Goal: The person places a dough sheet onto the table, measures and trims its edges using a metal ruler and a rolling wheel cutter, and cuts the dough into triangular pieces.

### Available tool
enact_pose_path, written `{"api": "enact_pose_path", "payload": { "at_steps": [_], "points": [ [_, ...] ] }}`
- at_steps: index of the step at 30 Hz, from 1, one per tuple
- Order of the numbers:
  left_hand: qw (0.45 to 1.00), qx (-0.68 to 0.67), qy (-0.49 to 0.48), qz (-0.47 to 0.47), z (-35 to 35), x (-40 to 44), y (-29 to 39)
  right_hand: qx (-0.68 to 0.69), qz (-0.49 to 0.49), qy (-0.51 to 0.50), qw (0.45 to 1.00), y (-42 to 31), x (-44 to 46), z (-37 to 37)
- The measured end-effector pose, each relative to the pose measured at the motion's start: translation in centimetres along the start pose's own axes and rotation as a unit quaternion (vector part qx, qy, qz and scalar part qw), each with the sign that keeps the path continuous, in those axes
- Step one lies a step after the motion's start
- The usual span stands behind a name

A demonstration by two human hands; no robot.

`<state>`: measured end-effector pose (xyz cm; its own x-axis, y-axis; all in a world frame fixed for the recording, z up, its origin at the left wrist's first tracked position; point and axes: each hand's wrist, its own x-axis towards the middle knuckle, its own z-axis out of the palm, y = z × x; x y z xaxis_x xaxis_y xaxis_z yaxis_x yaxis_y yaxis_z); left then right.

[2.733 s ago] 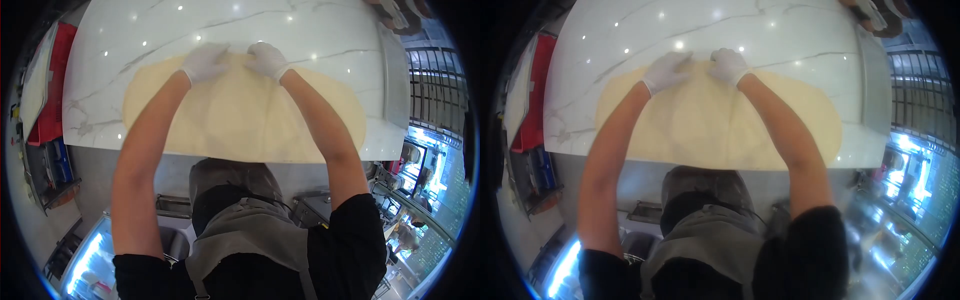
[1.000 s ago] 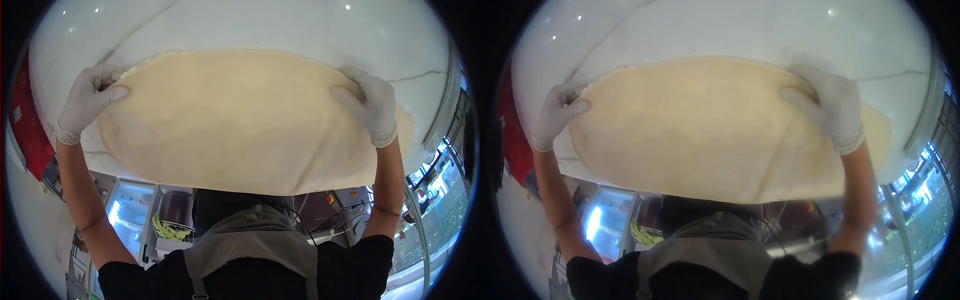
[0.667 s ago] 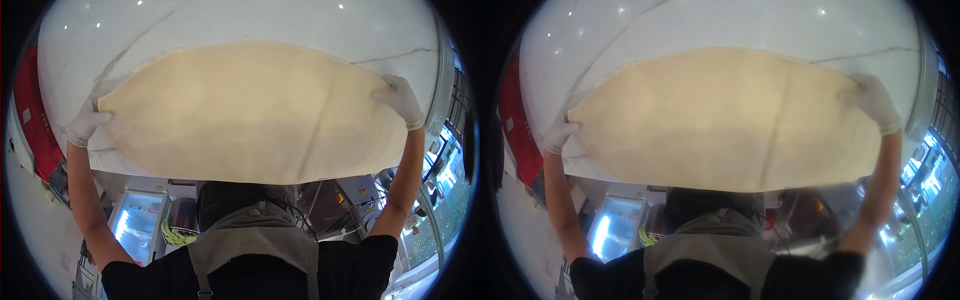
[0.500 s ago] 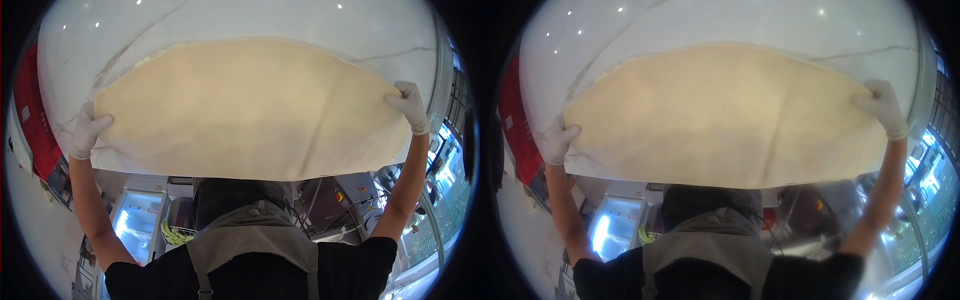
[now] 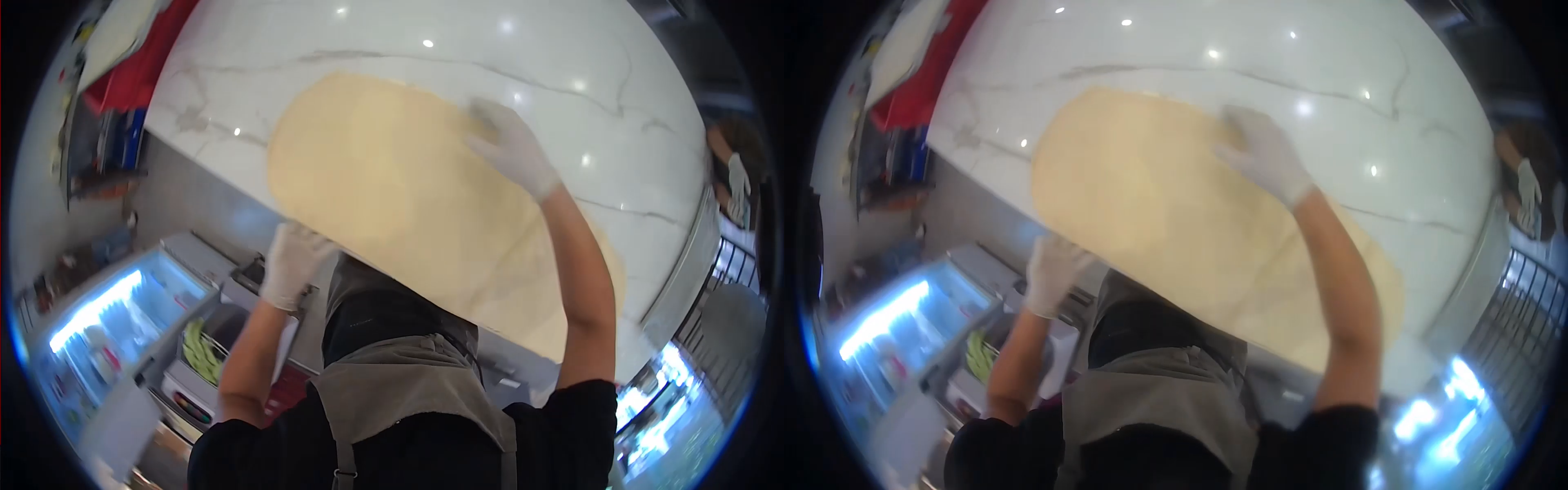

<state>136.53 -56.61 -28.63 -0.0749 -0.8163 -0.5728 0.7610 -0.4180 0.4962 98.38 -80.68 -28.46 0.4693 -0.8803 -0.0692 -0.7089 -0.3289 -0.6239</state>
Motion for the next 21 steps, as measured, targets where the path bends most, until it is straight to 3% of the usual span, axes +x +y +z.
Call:
{"api": "enact_pose_path", "payload": {
  "at_steps": [1,2,3,5,6,8,9,10,12,13,16,17,20,21],
  "points": [
    [0.995,-0.1,-0.013,0.0,2.0,-1.2,-4.2,0.002,0.064,-0.05,0.997,-2.9,2.3,-0.3],
    [0.998,-0.044,0.018,0.047,4.5,-2.2,-8.2,0.0,0.127,-0.103,0.987,-5.5,4.1,-1.4],
    [0.994,0.011,0.053,0.093,6.8,-2.6,-12.1,-0.008,0.101,-0.113,0.988,-5.6,5.6,-1.9],
    [0.991,-0.092,0.029,0.096,9.7,-2.8,-17.6,0.054,0.149,-0.292,0.943,-5.7,7.0,-2.7],
    [0.989,-0.099,0.03,0.109,9.5,-2.2,-18.4,0.046,0.137,-0.295,0.945,-5.4,7.2,-3.4],
    [0.974,0.122,0.109,0.158,8.8,-1.0,-19.6,0.082,0.1,-0.347,0.929,-3.2,6.3,-5.0],
    [0.975,0.107,0.114,0.159,9.2,-1.7,-20.0,0.096,0.085,-0.378,0.917,-2.1,5.3,-5.5],
    [0.987,-0.02,0.086,0.137,9.6,-1.8,-20.0,0.083,0.083,-0.389,0.914,-0.7,4.7,-5.8],
    [0.96,-0.263,0.016,0.096,10.8,-2.0,-19.8,0.163,0.123,-0.434,0.878,2.6,3.2,-6.1],
    [0.957,-0.273,0.018,0.101,11.4,-2.5,-20.7,0.155,0.121,-0.441,0.876,3.7,2.4,-6.3],
    [0.961,-0.261,0.056,0.073,12.6,-5.0,-24.0,0.402,0.128,-0.398,0.814,6.0,0.1,-6.1],
    [0.959,-0.268,0.059,0.076,12.5,-5.3,-24.5,0.397,0.129,-0.404,0.814,5.9,-0.2,-6.1],
    [0.944,-0.31,-0.077,0.086,12.7,-5.1,-25.6,0.203,0.119,-0.432,0.871,6.6,-0.7,-7.5],
    [0.944,-0.305,-0.081,0.096,13.5,-5.1,-26.5,0.202,0.108,-0.43,0.873,7.2,-1.1,-8.2]
  ]
}}
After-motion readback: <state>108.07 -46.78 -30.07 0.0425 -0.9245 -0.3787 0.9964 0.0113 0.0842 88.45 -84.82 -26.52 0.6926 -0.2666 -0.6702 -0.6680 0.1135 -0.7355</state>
